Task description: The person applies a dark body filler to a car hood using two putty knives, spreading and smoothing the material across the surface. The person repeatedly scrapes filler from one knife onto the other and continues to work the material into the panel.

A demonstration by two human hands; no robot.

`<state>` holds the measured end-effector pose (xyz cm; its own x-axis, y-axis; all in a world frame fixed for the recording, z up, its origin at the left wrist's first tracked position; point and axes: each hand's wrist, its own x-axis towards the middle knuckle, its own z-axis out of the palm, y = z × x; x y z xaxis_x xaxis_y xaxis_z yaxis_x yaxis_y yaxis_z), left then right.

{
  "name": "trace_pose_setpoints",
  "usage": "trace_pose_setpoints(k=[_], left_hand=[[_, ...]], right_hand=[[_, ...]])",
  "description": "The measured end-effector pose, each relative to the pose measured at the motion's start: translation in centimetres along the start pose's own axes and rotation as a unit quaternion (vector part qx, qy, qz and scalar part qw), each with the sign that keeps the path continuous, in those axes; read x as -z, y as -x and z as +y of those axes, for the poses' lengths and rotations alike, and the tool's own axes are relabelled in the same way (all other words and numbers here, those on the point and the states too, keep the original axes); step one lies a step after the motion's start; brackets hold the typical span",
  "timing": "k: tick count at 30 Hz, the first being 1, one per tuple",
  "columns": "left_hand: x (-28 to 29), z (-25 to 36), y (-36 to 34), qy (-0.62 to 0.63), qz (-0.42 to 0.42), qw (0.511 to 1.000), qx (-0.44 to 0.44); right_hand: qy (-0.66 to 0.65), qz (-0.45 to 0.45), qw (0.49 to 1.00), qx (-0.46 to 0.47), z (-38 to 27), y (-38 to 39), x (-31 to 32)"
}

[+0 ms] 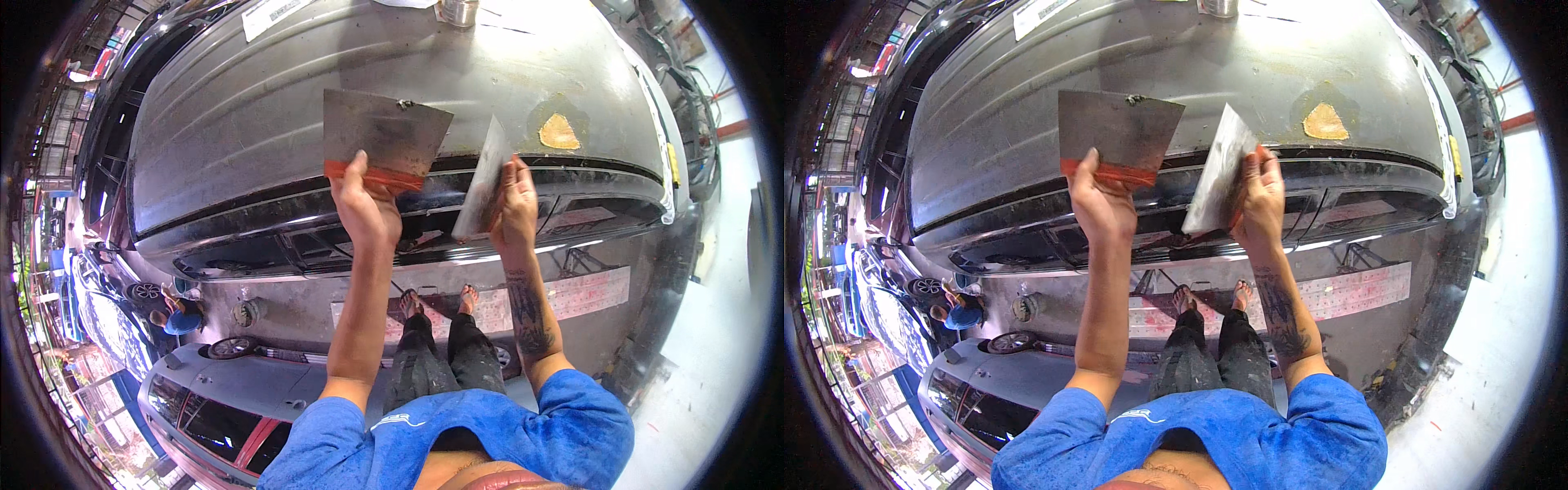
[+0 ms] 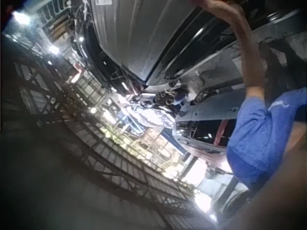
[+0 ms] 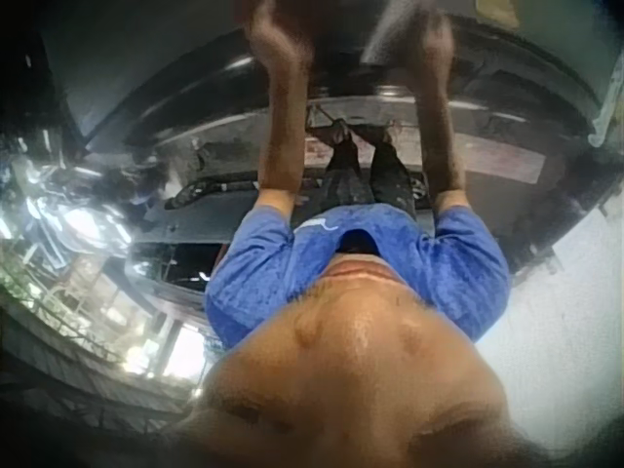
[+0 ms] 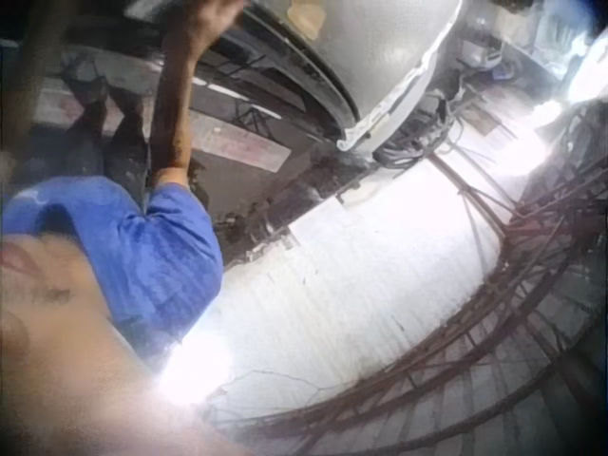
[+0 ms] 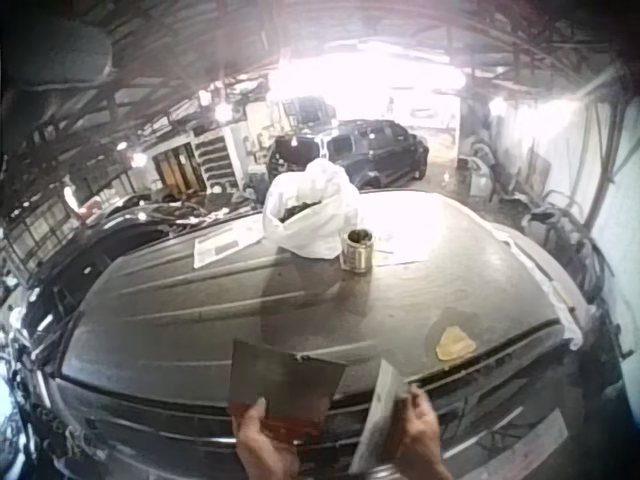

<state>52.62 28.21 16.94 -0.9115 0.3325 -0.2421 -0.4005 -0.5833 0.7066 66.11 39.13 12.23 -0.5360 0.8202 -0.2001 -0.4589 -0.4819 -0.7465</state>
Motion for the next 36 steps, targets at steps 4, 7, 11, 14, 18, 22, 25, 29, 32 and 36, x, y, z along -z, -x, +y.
trace_pose_setpoints(k=[4,7,11,14,18,22,25,29,32,36], left_hand=[[0.8,-3.1,4.5,-0.029,0.003,0.996,-0.08],[2.4,-4.7,6.5,-0.238,-0.005,0.963,-0.127],[3.9,-5.6,6.5,-0.335,-0.06,0.919,-0.2],[3.9,-5.3,6.2,-0.352,-0.103,0.9,-0.237],[3.3,-4.3,6.3,-0.381,-0.154,0.882,-0.232],[2.8,-3.1,6.2,-0.403,-0.177,0.883,-0.164],[3.4,-1.8,5.1,-0.288,-0.154,0.943,-0.064],[4.7,-0.7,4.0,-0.028,-0.024,0.994,0.102],[4.9,-1.2,4.1,0.114,-0.055,0.975,0.184],[5.0,-1.1,4.0,0.072,-0.125,0.979,0.144]], right_hand=[[0.057,0.025,0.995,0.077,-0.8,-0.7,-0.8],[0.114,0.006,0.992,0.045,-0.6,-0.6,-1.6],[0.172,0.01,0.984,0.039,-0.5,-0.3,-2.2],[0.175,0.0,0.983,0.051,-0.8,-0.5,-2.4],[0.195,-0.011,0.979,0.062,-1.5,-0.8,-2.6],[0.172,-0.043,0.982,0.059,-2.9,-0.7,-2.7],[0.231,-0.038,0.966,0.113,-4.3,-0.4,-2.6],[0.269,-0.101,0.811,0.509,-5.3,0.0,-2.0],[0.245,-0.329,0.74,0.533,-4.9,0.3,-1.3],[0.293,-0.343,0.681,0.577,-3.9,0.0,-0.3]])
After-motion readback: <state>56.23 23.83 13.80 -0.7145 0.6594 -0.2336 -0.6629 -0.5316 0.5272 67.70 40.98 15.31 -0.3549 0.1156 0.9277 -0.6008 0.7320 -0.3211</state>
